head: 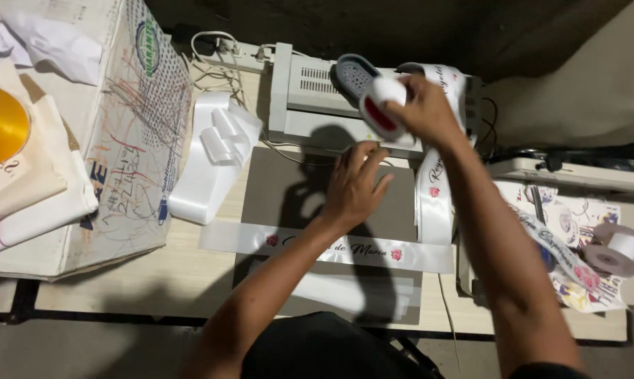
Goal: The person aligns a white sash with printed text on a heat press mat and uses a handheld heat press tool to apply heat along the length of the sash. They then peel off a protective backing layer from the sash and place it aside.
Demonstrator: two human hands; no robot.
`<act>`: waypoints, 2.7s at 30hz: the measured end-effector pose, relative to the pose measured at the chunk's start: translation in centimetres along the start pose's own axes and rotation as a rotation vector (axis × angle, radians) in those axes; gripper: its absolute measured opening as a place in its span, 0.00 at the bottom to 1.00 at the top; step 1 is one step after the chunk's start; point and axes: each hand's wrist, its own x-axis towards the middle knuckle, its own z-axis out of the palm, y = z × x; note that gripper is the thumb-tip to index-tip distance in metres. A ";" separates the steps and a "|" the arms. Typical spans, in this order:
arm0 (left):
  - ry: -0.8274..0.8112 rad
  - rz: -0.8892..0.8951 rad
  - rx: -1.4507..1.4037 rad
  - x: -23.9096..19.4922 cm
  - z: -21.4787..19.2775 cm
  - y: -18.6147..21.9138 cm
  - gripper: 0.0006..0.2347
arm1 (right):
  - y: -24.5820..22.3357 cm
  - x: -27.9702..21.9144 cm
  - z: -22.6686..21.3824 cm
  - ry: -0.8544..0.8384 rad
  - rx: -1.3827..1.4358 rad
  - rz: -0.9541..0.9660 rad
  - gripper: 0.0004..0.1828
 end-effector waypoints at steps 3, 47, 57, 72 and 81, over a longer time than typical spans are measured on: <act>-0.061 -0.059 -0.010 -2.2 -1.2 -3.0 0.18 | 3.0 6.9 0.2 -0.010 0.064 -0.223 0.25; -0.262 -0.320 0.347 -23.0 -13.2 -9.7 0.07 | 3.4 -21.2 25.7 -0.196 -0.091 -0.502 0.07; -0.328 -0.176 0.486 -28.2 -12.4 -11.7 0.13 | 2.9 -20.9 32.7 0.065 -0.197 -0.559 0.06; -0.334 -0.180 0.489 -30.2 -11.3 -13.6 0.11 | 2.0 -21.0 34.8 0.065 -0.490 -0.517 0.07; -0.360 -0.190 0.481 -29.5 -11.6 -13.0 0.12 | 1.9 -21.2 35.2 0.080 -0.446 -0.474 0.07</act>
